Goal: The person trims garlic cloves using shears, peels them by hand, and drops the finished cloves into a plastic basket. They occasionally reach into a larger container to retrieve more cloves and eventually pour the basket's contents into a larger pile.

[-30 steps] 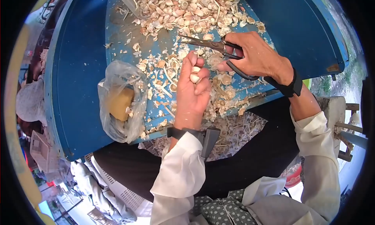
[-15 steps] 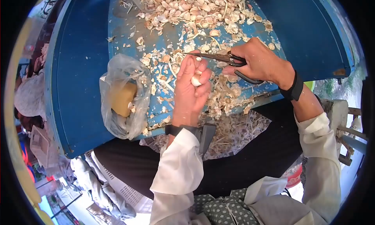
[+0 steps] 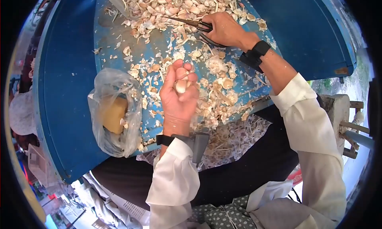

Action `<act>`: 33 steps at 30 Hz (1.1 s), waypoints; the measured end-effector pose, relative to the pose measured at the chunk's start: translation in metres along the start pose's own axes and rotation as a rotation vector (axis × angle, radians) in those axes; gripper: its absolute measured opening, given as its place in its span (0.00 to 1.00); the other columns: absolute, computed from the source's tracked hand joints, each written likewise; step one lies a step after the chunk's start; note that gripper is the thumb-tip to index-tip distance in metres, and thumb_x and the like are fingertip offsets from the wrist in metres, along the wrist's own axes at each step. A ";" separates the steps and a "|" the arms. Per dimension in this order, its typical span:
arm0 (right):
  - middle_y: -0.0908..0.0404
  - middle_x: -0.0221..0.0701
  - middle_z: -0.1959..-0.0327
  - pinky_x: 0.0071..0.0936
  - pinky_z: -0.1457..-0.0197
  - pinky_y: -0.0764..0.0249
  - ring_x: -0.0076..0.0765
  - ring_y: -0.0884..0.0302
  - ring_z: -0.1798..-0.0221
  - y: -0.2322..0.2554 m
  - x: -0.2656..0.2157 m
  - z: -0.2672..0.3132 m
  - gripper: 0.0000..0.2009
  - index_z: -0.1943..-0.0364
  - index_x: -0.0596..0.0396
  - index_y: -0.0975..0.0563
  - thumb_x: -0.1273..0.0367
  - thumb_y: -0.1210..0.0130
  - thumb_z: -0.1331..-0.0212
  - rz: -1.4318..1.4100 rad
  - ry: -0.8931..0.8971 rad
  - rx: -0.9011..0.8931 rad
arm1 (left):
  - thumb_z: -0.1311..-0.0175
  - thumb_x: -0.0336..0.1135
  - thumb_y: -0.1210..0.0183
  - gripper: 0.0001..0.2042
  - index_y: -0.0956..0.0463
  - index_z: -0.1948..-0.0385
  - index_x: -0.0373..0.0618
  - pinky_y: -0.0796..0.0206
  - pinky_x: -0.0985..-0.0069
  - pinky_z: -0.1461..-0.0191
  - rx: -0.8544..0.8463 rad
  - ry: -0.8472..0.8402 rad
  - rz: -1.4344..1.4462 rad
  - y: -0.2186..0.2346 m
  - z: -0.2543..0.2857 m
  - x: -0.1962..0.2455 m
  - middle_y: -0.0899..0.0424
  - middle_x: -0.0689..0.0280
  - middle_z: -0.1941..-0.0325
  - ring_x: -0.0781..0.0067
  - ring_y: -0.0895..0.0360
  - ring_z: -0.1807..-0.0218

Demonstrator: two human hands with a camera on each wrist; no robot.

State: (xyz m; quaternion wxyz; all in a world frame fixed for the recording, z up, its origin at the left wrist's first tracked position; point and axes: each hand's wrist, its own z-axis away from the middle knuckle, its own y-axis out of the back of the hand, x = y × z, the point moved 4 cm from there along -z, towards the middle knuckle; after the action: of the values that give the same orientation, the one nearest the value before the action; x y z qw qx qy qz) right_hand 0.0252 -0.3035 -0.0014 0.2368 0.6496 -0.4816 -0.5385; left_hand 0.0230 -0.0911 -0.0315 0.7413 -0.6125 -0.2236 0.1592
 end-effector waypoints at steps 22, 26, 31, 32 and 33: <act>0.29 0.41 0.82 0.35 0.72 0.35 0.41 0.34 0.79 0.023 -0.008 0.051 0.08 0.76 0.61 0.30 0.75 0.41 0.56 -0.143 -0.185 -0.367 | 0.31 0.41 0.50 0.10 0.28 0.68 0.46 0.30 0.87 0.79 0.246 0.152 -0.002 -0.005 0.010 -0.039 0.24 0.64 0.64 0.72 0.25 0.68; 0.27 0.37 0.83 0.31 0.74 0.36 0.32 0.33 0.79 0.037 -0.011 0.056 0.07 0.76 0.61 0.28 0.75 0.40 0.55 -0.210 -0.277 -0.246 | 0.31 0.40 0.51 0.10 0.27 0.66 0.45 0.28 0.86 0.77 0.288 0.149 -0.024 -0.004 0.008 -0.031 0.23 0.63 0.63 0.71 0.24 0.66; 0.33 0.20 0.84 0.21 0.77 0.43 0.13 0.41 0.77 0.053 -0.067 0.050 0.09 0.79 0.59 0.27 0.72 0.37 0.51 -0.816 -0.361 -0.361 | 0.31 0.40 0.50 0.11 0.25 0.58 0.44 0.24 0.82 0.69 0.461 0.079 -0.163 -0.019 -0.008 -0.039 0.21 0.60 0.60 0.67 0.22 0.61; 0.33 0.20 0.85 0.22 0.77 0.43 0.13 0.41 0.76 0.055 -0.079 0.044 0.09 0.79 0.59 0.27 0.74 0.39 0.48 -0.811 -0.290 -0.391 | 0.31 0.40 0.50 0.11 0.25 0.58 0.44 0.24 0.82 0.69 0.456 0.087 -0.160 -0.020 -0.011 -0.041 0.21 0.60 0.60 0.67 0.22 0.61; 0.31 0.23 0.85 0.24 0.77 0.41 0.16 0.39 0.78 0.054 -0.070 0.037 0.09 0.78 0.60 0.27 0.73 0.38 0.49 -0.687 -0.267 -0.312 | 0.31 0.40 0.51 0.11 0.25 0.59 0.44 0.24 0.81 0.69 0.470 0.103 -0.164 -0.019 -0.014 -0.042 0.22 0.60 0.59 0.68 0.22 0.61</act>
State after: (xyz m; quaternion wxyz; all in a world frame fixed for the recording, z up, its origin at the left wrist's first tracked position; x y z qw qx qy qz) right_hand -0.0266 -0.2572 0.0647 0.0740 0.6533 -0.1752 -0.7328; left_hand -0.0061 -0.1279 -0.0204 0.8842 -0.4104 -0.1915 0.1147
